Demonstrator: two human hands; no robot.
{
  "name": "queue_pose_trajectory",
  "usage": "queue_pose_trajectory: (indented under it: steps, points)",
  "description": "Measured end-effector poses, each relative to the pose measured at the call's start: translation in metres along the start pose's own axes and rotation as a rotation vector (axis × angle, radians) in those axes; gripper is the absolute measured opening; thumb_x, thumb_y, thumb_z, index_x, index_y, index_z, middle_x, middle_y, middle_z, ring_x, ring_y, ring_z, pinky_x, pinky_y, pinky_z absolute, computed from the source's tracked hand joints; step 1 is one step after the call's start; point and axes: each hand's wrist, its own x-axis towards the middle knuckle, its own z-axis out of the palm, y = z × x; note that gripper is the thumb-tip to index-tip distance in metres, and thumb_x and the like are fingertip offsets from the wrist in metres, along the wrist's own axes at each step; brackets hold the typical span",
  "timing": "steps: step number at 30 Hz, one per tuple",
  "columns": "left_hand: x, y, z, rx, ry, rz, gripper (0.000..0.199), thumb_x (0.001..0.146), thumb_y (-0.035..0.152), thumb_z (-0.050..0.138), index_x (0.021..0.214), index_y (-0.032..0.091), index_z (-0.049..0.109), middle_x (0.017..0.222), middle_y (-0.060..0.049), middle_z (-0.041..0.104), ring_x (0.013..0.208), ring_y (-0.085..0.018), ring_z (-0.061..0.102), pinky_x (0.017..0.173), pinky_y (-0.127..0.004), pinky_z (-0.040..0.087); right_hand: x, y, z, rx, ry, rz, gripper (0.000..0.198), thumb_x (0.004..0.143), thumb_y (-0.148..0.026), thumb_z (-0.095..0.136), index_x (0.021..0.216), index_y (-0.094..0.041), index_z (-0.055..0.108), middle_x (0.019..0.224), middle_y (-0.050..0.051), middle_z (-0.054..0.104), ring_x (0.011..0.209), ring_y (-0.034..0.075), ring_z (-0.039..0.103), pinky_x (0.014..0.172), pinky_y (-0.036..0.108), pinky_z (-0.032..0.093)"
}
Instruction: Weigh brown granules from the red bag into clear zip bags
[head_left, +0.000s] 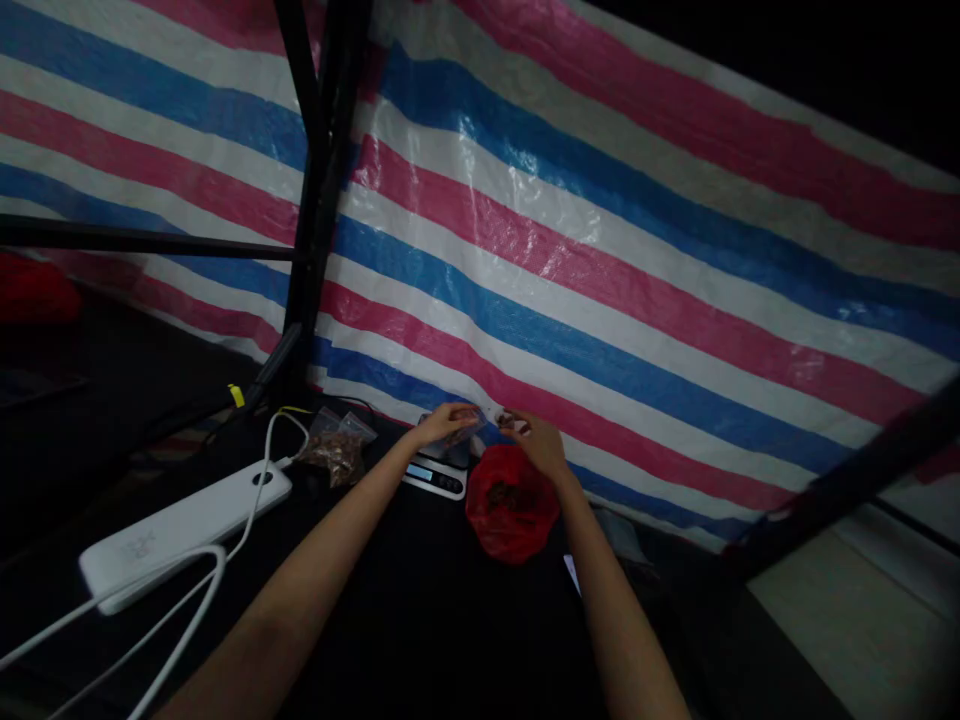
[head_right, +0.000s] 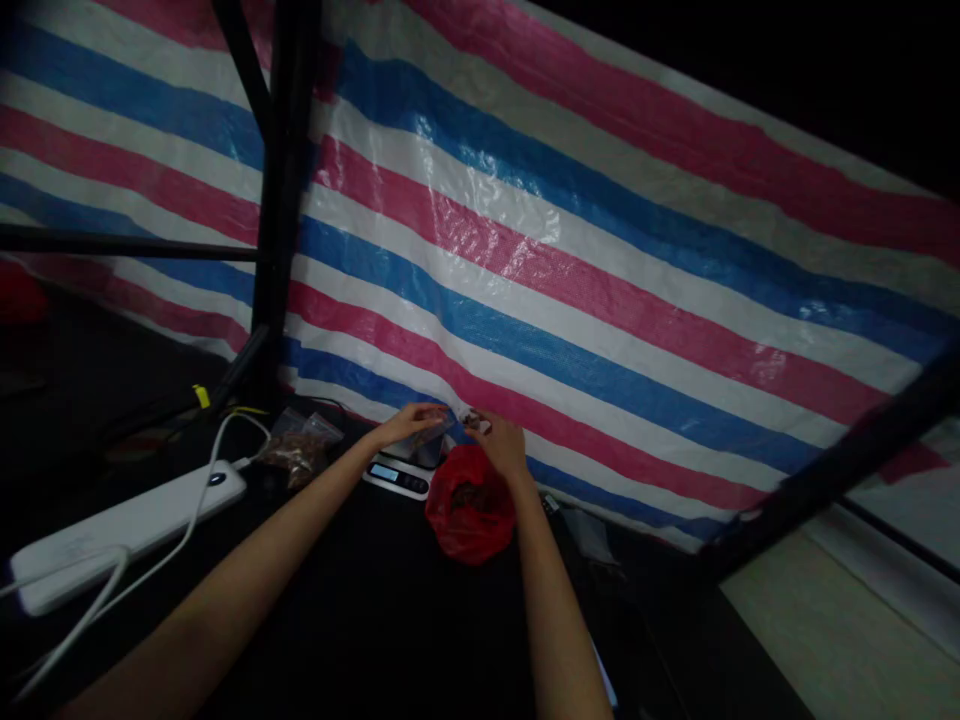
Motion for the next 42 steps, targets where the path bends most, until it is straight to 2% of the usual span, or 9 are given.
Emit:
queue_pose_trajectory:
  steps: [6,13,17,23,27,32,35,39,42]
  points:
    - [-0.003,0.002,0.005,-0.099,0.001,-0.004,0.048,0.073,0.042,0.055,0.108,0.01,0.056,0.104,-0.01,0.062,0.092,-0.021,0.057,0.081,-0.03,0.042,0.017,-0.017,-0.009,-0.29,-0.017,-0.102,0.038,0.079,-0.042,0.05,0.112,-0.024,0.053,0.109,0.007,0.06,0.098,0.023,0.053,0.085,0.038,0.034]
    - [-0.001,-0.007,0.012,-0.226,0.01,-0.045,0.052,0.067,0.041,0.062,0.107,0.009,0.055,0.098,-0.011,0.064,0.083,-0.02,0.06,0.072,-0.029,0.045,0.02,-0.05,-0.01,-0.635,-0.125,-0.303,0.031,0.081,-0.034,0.049,0.11,-0.024,0.053,0.104,0.01,0.058,0.096,0.024,0.05,0.084,0.039,0.029]
    - [0.002,-0.006,0.015,-0.248,0.089,-0.047,0.054,0.063,0.04,0.065,0.105,0.007,0.056,0.1,-0.012,0.063,0.087,-0.021,0.059,0.077,-0.031,0.045,0.024,-0.056,-0.008,-0.741,-0.075,-0.412,0.022,0.085,-0.023,0.041,0.1,-0.018,0.056,0.098,0.012,0.058,0.095,0.023,0.048,0.084,0.038,0.029]
    - [0.005,-0.004,0.015,-0.17,0.17,0.011,0.05,0.065,0.042,0.063,0.1,0.007,0.06,0.096,-0.011,0.064,0.084,-0.021,0.059,0.078,-0.032,0.044,0.03,-0.062,-0.001,-0.773,-0.039,-0.532,0.028,0.086,-0.013,0.03,0.099,-0.013,0.054,0.097,0.013,0.058,0.096,0.023,0.046,0.085,0.039,0.029]
    - [0.003,0.002,0.009,-0.06,0.188,-0.002,0.051,0.068,0.044,0.059,0.103,0.007,0.059,0.093,-0.01,0.065,0.082,-0.021,0.059,0.075,-0.031,0.045,0.025,-0.064,-0.012,-0.686,-0.051,-0.496,0.033,0.086,-0.011,0.026,0.11,-0.013,0.049,0.105,0.014,0.055,0.1,0.024,0.043,0.087,0.041,0.028]
    - [-0.003,0.013,-0.01,0.225,0.184,0.015,0.054,0.069,0.045,0.058,0.11,0.01,0.056,0.105,-0.009,0.061,0.092,-0.022,0.055,0.082,-0.029,0.041,-0.002,-0.049,-0.044,-0.621,-0.02,-0.318,0.032,0.085,-0.022,0.04,0.117,-0.017,0.045,0.111,0.014,0.051,0.103,0.027,0.043,0.086,0.042,0.028]
    - [-0.008,0.012,-0.019,0.464,0.121,-0.031,0.053,0.07,0.045,0.057,0.113,0.015,0.055,0.111,-0.009,0.058,0.099,-0.024,0.051,0.088,-0.03,0.036,-0.031,-0.028,-0.053,-0.546,-0.132,-0.252,0.036,0.084,-0.031,0.046,0.118,-0.021,0.045,0.112,0.011,0.053,0.101,0.025,0.048,0.084,0.036,0.03]
    - [-0.021,0.007,-0.014,0.695,0.002,-0.164,0.06,0.063,0.043,0.065,0.115,0.017,0.052,0.121,-0.013,0.047,0.113,-0.031,0.038,0.095,-0.04,0.026,-0.07,-0.002,-0.038,-0.429,-0.398,-0.233,0.036,0.079,-0.038,0.053,0.112,-0.026,0.051,0.108,0.005,0.057,0.091,0.02,0.056,0.074,0.027,0.037]
    - [-0.035,0.015,-0.005,0.767,0.131,-0.086,0.058,0.068,0.048,0.06,0.116,0.017,0.049,0.127,-0.014,0.039,0.118,-0.032,0.029,0.096,-0.044,0.022,-0.085,0.011,-0.017,-0.449,-0.458,-0.24,0.036,0.076,-0.036,0.056,0.11,-0.025,0.052,0.104,0.005,0.059,0.092,0.021,0.056,0.072,0.027,0.039]
